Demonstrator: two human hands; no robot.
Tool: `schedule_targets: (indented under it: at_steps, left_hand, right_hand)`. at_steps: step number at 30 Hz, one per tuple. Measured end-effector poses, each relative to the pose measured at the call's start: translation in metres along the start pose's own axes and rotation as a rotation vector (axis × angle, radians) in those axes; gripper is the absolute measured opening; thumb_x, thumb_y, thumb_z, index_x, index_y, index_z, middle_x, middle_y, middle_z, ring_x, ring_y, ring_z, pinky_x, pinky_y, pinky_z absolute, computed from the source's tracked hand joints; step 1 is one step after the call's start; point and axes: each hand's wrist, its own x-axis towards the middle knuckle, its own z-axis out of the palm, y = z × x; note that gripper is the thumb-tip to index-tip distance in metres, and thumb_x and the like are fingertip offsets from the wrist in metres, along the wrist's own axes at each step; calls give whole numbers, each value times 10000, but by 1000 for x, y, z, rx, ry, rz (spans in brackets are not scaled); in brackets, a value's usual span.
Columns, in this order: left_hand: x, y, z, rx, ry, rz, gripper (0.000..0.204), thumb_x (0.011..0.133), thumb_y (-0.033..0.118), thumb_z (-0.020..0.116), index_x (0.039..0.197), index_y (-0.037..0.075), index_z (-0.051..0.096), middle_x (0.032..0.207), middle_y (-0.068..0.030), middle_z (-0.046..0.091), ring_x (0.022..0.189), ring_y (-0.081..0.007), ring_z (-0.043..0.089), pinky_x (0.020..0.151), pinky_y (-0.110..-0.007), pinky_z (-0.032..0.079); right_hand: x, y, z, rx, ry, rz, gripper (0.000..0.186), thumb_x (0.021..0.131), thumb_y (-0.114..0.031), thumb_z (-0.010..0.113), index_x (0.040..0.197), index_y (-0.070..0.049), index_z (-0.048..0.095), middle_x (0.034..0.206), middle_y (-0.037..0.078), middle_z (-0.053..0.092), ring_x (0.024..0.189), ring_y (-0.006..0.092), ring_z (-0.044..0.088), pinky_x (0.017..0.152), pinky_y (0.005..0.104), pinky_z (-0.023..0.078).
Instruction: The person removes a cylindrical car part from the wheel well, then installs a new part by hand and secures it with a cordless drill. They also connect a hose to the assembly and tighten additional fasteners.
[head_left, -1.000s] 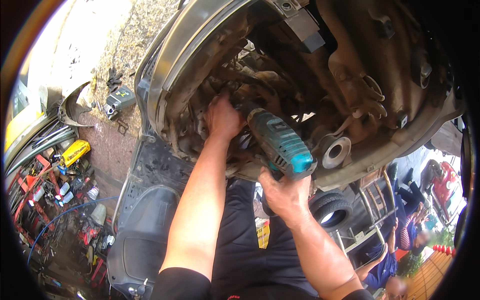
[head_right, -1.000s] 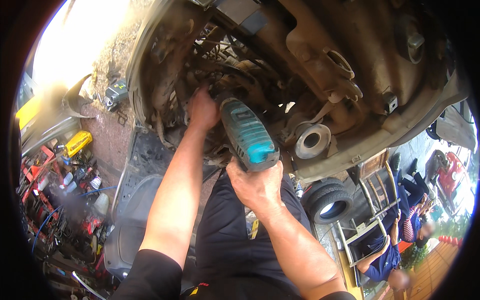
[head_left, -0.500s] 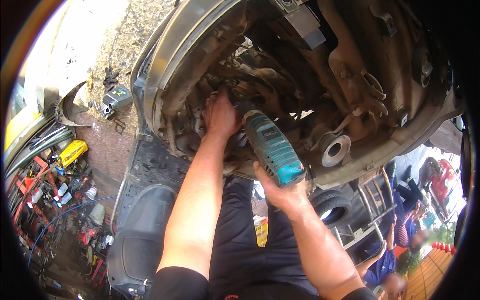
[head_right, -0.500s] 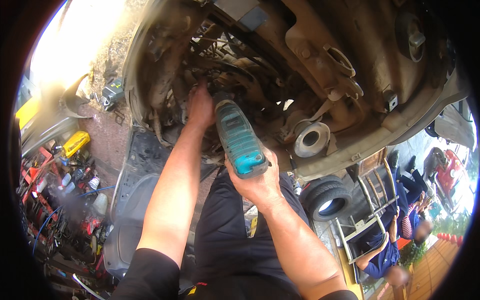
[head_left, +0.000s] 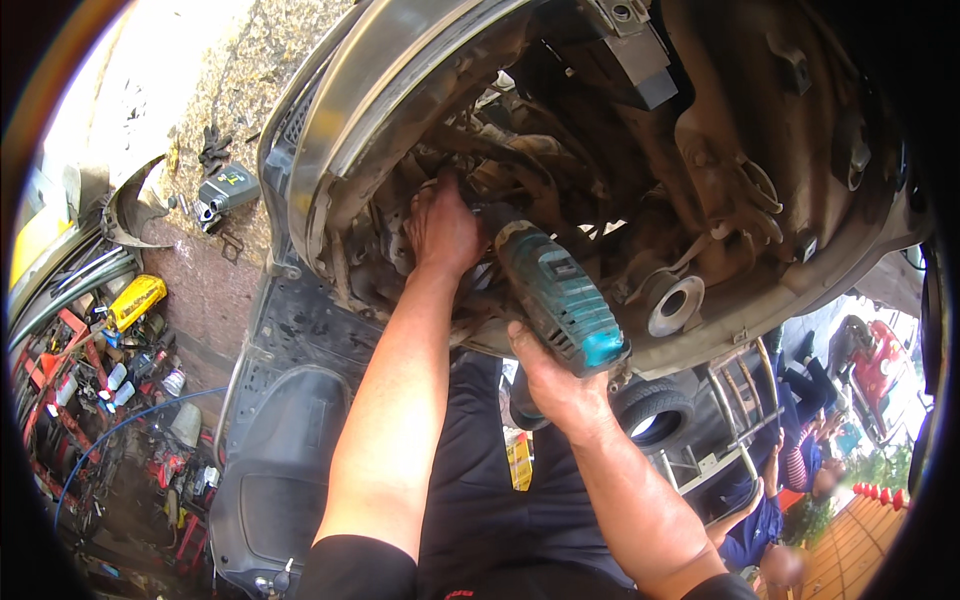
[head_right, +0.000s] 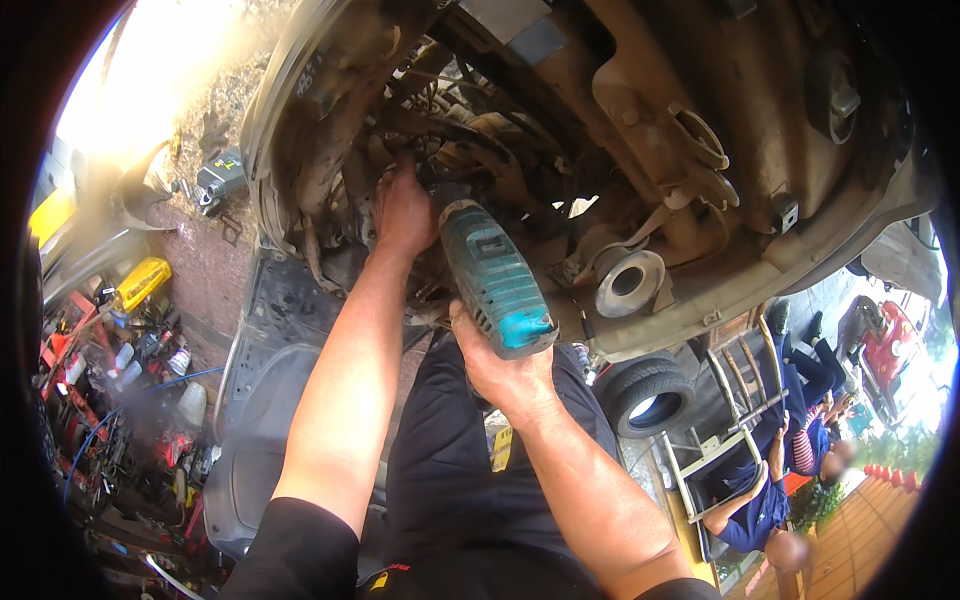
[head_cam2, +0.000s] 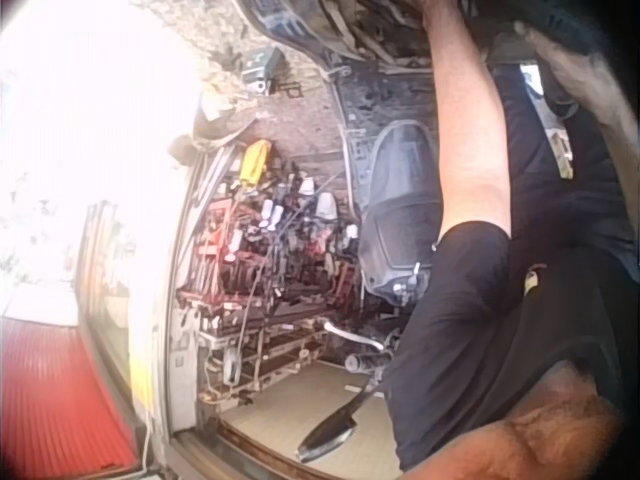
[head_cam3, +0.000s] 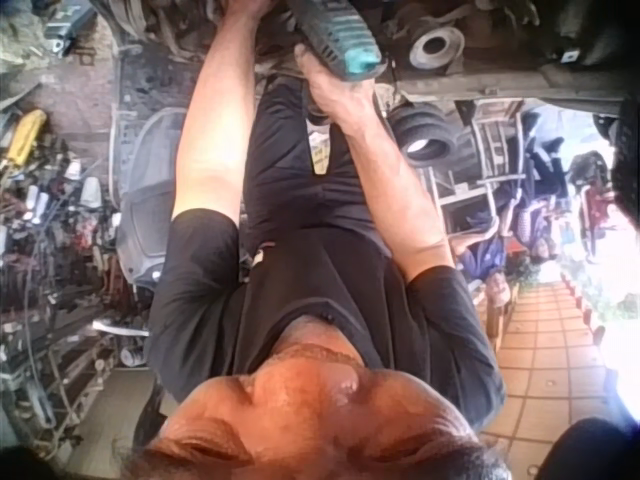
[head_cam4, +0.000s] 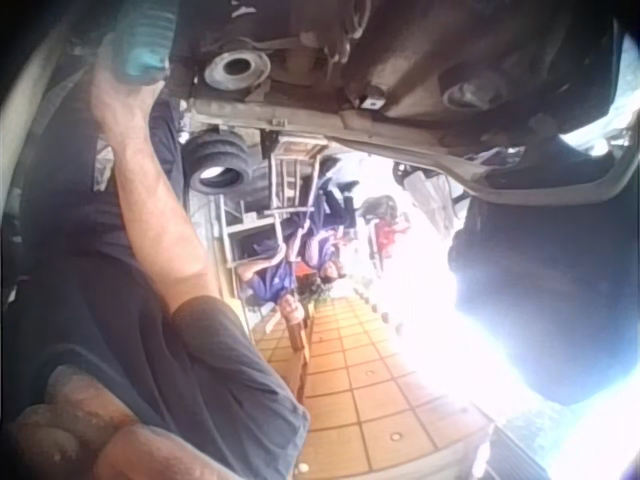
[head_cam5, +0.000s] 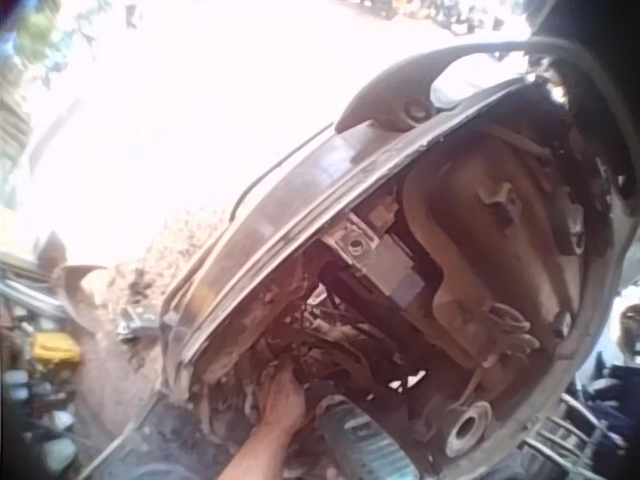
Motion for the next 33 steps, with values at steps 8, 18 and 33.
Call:
schedule_targets:
  at_steps: [8,18,33]
  left_hand:
    - [1,4,-4,-31,-45,-51,662,725,202,813,1316,94,536,1274,-247,622,1253,-458,534,1014,-567,457]
    - [1,11,-8,3,-92,-104,794,656,214,859,1366,107,521,1306,-246,615,1290,-442,525,1053,-547,447]
    - [1,7,-5,-43,-81,-89,853,652,200,845,1430,165,498,1324,-215,613,1306,-428,516,1082,-545,424]
  right_hand:
    - [1,0,-3,-23,2,10,273,871,-157,746,1099,-14,702,989,131,740,875,273,720,780,388,564]
    - [25,-21,-24,129,-122,272,301,873,-72,756,1164,-36,685,1020,26,678,896,143,620,788,316,526]
    - [36,-27,-28,-95,-191,160,314,855,-57,754,1161,-35,688,1007,18,677,908,124,614,799,310,519]
